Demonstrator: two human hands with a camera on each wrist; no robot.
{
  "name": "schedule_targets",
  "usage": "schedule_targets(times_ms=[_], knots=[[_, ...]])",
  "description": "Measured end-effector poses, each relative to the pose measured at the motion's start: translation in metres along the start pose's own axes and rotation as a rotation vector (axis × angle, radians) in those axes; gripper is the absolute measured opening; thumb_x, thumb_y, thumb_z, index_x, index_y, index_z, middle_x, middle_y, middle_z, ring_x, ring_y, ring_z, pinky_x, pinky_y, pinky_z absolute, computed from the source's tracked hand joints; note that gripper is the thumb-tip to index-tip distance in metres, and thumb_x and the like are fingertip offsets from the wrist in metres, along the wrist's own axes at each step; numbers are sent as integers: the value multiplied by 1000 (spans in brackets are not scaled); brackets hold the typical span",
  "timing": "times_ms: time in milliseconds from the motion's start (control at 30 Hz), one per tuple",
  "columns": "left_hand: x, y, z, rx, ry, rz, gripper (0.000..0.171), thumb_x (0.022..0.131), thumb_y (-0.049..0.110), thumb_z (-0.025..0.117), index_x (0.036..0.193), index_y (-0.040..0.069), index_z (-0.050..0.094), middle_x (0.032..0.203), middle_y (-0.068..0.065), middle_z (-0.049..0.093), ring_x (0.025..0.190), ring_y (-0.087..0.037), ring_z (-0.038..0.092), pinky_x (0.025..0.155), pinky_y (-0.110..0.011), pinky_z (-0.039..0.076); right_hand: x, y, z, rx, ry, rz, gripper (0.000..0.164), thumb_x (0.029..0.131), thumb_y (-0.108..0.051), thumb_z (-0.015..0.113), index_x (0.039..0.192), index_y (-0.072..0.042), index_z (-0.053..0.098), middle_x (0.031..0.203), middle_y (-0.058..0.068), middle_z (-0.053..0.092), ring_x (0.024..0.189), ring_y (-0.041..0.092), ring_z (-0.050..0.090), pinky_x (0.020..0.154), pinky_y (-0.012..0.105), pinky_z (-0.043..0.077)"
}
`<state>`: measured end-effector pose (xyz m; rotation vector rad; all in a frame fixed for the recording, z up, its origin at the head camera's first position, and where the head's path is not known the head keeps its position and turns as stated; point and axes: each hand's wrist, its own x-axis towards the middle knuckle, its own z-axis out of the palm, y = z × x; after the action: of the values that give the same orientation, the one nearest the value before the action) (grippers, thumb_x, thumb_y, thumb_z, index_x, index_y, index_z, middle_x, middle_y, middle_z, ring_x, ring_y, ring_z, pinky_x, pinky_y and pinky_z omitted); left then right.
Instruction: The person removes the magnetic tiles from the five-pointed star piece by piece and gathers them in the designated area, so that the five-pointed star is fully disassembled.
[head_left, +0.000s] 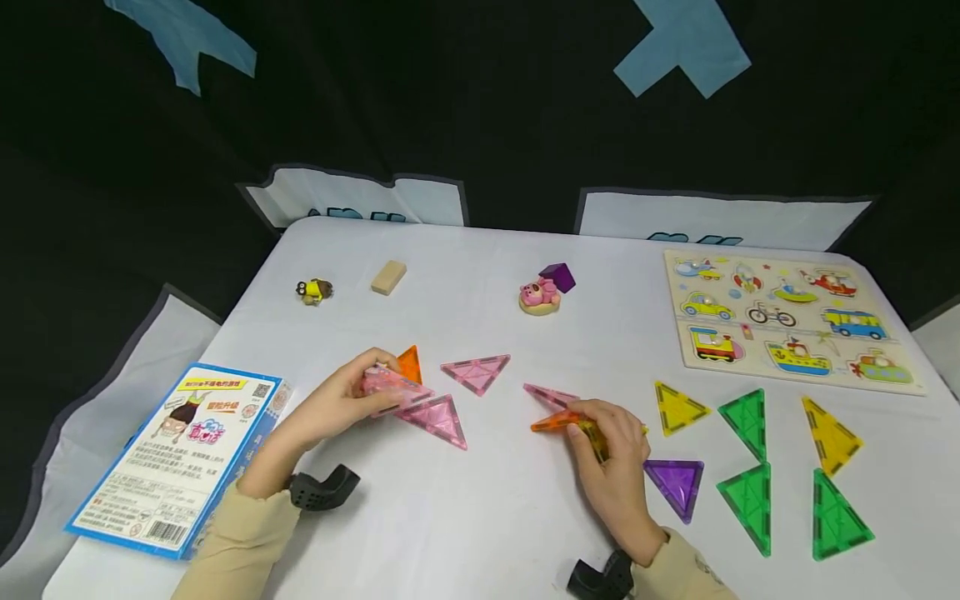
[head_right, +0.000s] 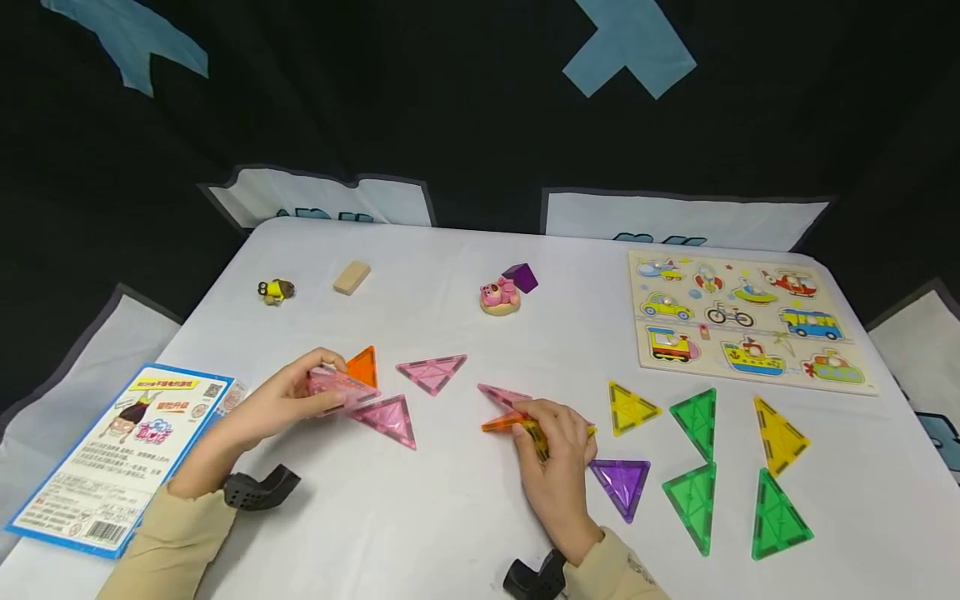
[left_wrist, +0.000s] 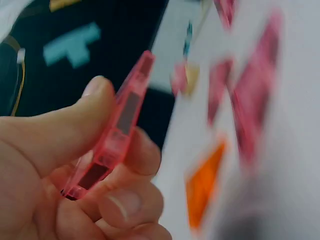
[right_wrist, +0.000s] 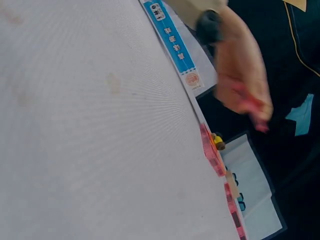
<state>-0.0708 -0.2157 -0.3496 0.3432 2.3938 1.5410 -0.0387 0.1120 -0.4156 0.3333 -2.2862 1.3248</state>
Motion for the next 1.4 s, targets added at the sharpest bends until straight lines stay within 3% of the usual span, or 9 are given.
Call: schedule_targets(times_ms=[133, 267, 533, 667, 767, 900, 1033, 1167, 1400], knots=[[-18, -23, -11, 120, 48, -91, 27, 84, 16, 65, 107, 10, 51, 83, -9, 51, 67, -17, 45, 57, -25, 34, 1, 2, -5, -13, 6, -2, 27, 79, 0, 67, 102, -15, 65, 107, 2, 58, 104, 23, 43, 81, 46, 18], [-17, -28, -12, 278, 33, -125, 33, 82, 25, 68, 109, 14, 52, 87, -9, 51, 71, -21, 43, 59, -28, 30, 1, 3, -9, -15, 20, 10, 28, 79, 0, 68, 103, -15, 66, 108, 3, 58, 105, 25, 42, 81, 47, 18], [-20, -2, -20, 514, -52, -222, 60, 78, 37, 69, 128, 16, 43, 56, 2, 37, 50, -13, 34, 48, -25, 25, 0, 5, -13, -8, 42, 13, 29, 77, 3, 68, 102, -13, 66, 107, 6, 58, 104, 27, 42, 82, 49, 17], [-18, 11, -17, 493, -73, -145, 53, 81, 34, 67, 126, 15, 45, 55, 3, 43, 48, -11, 36, 46, -24, 29, 0, 4, -11, -5, 29, 8, 29, 78, 2, 68, 102, -13, 66, 107, 6, 58, 104, 26, 42, 81, 48, 17], [2, 21, 5, 400, -98, 19, 40, 86, 27, 63, 120, 13, 49, 63, 1, 51, 52, -10, 44, 49, -24, 37, 1, 4, -10, -6, 22, 10, 28, 78, 1, 68, 102, -13, 66, 108, 5, 58, 105, 26, 42, 81, 47, 18], [39, 32, 59, 288, -130, 172, 31, 91, 21, 55, 121, 13, 51, 74, -3, 59, 58, -10, 50, 53, -25, 41, 1, 3, -7, -9, 15, 9, 27, 79, 0, 68, 102, -14, 66, 108, 4, 58, 105, 25, 42, 81, 47, 19], [65, 40, 110, 284, -192, 163, 30, 96, 24, 46, 124, 17, 53, 93, -3, 65, 74, -10, 56, 64, -26, 45, 1, 2, -4, -11, -6, 4, 28, 79, -2, 67, 104, -14, 65, 108, 3, 59, 105, 23, 43, 81, 46, 19], [79, 47, 138, 322, -195, 149, 30, 97, 29, 42, 117, 16, 60, 109, 2, 62, 97, -9, 55, 83, -26, 42, -1, 1, -1, -7, -14, -9, 29, 78, -1, 68, 105, -12, 64, 107, 4, 59, 105, 24, 44, 81, 46, 20], [89, 52, 155, 222, -63, 126, 21, 90, 30, 56, 98, 12, 65, 91, 3, 63, 67, -7, 56, 61, -22, 44, -1, 2, 0, -1, -5, 2, 29, 77, -1, 69, 105, -7, 60, 103, 5, 60, 102, 23, 45, 82, 46, 22]])
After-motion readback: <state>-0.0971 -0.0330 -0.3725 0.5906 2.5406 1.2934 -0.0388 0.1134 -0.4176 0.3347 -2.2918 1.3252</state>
